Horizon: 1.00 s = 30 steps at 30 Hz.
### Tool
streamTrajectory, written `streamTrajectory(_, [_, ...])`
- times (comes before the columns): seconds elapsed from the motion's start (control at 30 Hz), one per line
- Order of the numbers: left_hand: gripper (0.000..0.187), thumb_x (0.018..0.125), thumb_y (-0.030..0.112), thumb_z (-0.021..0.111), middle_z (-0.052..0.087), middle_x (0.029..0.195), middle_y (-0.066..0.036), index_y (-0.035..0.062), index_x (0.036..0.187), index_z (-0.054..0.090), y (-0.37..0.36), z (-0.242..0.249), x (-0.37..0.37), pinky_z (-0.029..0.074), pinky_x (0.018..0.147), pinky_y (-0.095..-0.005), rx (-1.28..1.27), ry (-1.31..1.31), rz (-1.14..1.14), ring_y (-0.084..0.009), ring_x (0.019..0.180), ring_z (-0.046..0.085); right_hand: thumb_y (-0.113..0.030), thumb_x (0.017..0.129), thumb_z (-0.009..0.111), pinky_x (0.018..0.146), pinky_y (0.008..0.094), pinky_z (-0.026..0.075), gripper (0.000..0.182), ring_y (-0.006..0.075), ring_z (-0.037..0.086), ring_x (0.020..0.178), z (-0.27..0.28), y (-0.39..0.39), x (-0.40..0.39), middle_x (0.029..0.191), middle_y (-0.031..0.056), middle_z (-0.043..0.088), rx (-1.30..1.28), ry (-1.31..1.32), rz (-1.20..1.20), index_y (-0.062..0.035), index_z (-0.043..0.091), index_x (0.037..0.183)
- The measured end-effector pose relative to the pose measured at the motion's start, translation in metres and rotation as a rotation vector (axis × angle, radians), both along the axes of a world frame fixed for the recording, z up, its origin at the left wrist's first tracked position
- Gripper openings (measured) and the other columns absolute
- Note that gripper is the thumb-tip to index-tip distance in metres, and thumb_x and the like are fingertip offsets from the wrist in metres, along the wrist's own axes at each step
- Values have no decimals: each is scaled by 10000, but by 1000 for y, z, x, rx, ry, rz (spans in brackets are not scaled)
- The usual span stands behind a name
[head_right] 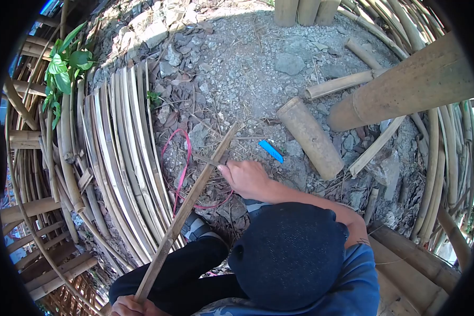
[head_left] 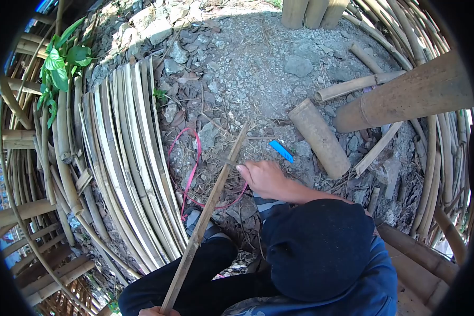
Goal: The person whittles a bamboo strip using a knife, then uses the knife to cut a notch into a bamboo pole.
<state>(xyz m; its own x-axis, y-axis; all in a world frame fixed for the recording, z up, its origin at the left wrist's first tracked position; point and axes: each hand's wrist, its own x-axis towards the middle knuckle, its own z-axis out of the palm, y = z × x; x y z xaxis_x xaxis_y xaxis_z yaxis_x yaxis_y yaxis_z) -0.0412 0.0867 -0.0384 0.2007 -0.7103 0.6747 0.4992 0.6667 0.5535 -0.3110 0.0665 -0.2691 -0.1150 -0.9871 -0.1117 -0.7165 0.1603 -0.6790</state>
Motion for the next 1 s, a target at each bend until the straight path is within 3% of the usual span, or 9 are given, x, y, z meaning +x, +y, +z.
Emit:
streamTrajectory(0.23, [686, 845, 843, 465, 224, 554, 67, 198, 681, 301, -4, -1, -5, 181, 385, -256, -31, -1, -47, -69, 419, 193, -388, 1070, 406, 630, 544, 545, 521, 453, 671, 648, -42, -16, -14, 683, 249, 661, 64, 52, -56, 14, 648, 845])
streamTrajectory(0.43, [691, 850, 823, 495, 233, 549, 58, 190, 672, 282, -1, 1, 1, 155, 393, -257, 68, 107, 64, -73, 412, 193, -342, 1068, 424, 633, 563, 521, 486, 468, 656, 658, -19, -7, 0, 675, 262, 645, 86, -22, -121, 28, 627, 828])
streamTrajectory(0.53, [675, 879, 774, 524, 229, 550, 54, 186, 662, 274, 1, 1, 6, 163, 400, -255, 125, 92, 94, -77, 424, 213, -350, 1064, 432, 632, 568, 519, 489, 464, 658, 657, -5, -6, -1, 671, 262, 642, 26, -11, 3, 24, 630, 819])
streamTrajectory(0.6, [647, 930, 708, 527, 225, 551, 48, 183, 653, 271, -3, -1, 18, 177, 405, -256, 62, -50, -129, -87, 439, 226, -354, 1058, 448, 627, 565, 522, 479, 454, 659, 652, -33, -18, -21, 667, 262, 638, 0, 43, -68, 13, 635, 815])
streamTrajectory(0.7, [608, 991, 634, 494, 222, 548, 43, 181, 652, 272, -1, -1, 11, 187, 408, -254, 86, -21, -15, -96, 446, 228, -384, 1061, 434, 617, 543, 543, 507, 437, 675, 634, -31, -17, -9, 696, 236, 671, 20, 30, -96, 1, 666, 826])
streamTrajectory(0.83, [568, 1050, 539, 438, 242, 557, 45, 183, 641, 272, -3, 0, 14, 199, 415, -258, 42, -80, -126, -95, 451, 231, -360, 1069, 418, 611, 558, 546, 513, 441, 681, 649, -8, -1, 8, 684, 242, 667, -20, 50, -38, 13, 671, 825])
streamTrajectory(0.93, [553, 1059, 524, 424, 243, 561, 49, 179, 646, 297, -3, 6, 9, 201, 415, -258, 32, -170, -156, -94, 449, 230, -372, 1071, 410, 609, 548, 548, 523, 446, 679, 651, -46, -14, -24, 691, 242, 672, 152, 99, -164, 15, 673, 837])
streamTrajectory(1.0, [524, 1061, 478, 437, 235, 559, 50, 177, 652, 309, 0, 7, 10, 203, 416, -257, 31, -181, -118, -93, 445, 227, -381, 1074, 396, 611, 538, 550, 532, 449, 676, 649, -42, -27, -39, 694, 242, 675, 142, 129, -139, 18, 675, 860])
